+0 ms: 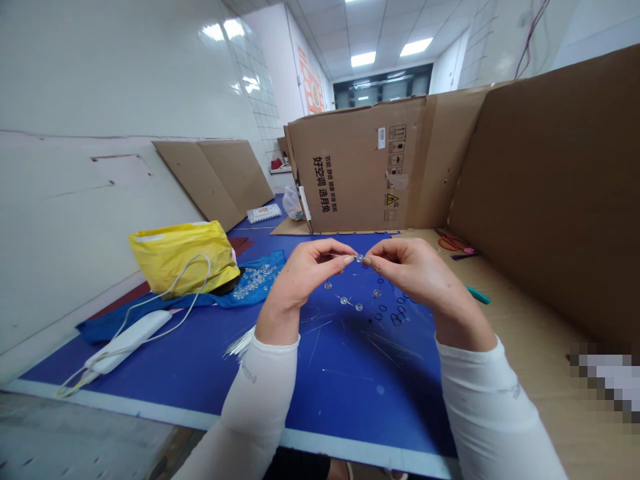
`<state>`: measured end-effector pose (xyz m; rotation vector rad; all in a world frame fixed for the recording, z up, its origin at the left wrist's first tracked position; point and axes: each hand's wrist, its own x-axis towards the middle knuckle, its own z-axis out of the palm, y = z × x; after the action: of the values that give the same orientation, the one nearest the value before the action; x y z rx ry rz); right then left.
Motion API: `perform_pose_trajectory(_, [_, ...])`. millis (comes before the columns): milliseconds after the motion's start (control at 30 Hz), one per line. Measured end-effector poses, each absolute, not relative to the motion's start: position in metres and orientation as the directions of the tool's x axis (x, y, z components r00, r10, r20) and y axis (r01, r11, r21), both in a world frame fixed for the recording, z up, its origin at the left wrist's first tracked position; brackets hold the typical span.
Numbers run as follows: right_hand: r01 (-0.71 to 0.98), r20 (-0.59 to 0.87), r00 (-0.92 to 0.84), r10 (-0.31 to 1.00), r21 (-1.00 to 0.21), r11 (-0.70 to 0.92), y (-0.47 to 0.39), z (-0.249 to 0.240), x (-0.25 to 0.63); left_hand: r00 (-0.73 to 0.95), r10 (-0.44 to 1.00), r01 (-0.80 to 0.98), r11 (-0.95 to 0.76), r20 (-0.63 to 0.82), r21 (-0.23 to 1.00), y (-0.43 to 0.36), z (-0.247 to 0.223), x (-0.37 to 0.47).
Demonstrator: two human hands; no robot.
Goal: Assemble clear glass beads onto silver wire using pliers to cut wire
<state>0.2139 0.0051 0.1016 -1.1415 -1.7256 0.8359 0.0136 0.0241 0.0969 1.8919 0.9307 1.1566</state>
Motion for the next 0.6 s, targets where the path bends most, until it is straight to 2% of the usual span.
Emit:
perform_pose_trajectory(400, [0.365, 0.312, -0.202, 0.928, -0.856, 0.367, 0.0073, 0.0992, 0.2143, 0.328, 0.828, 0.208, -0.532, 0.454, 0.821, 0.0258, 0.0959, 0.0156])
perform_pose_trajectory(600, [0.371, 0.311, -0.181, 0.933, -0.857, 0.357, 0.0031, 0.1024, 0.2119, 0.286, 0.86, 0.144, -0.474, 0.423, 0.868, 0.027, 0.0941, 0.0171])
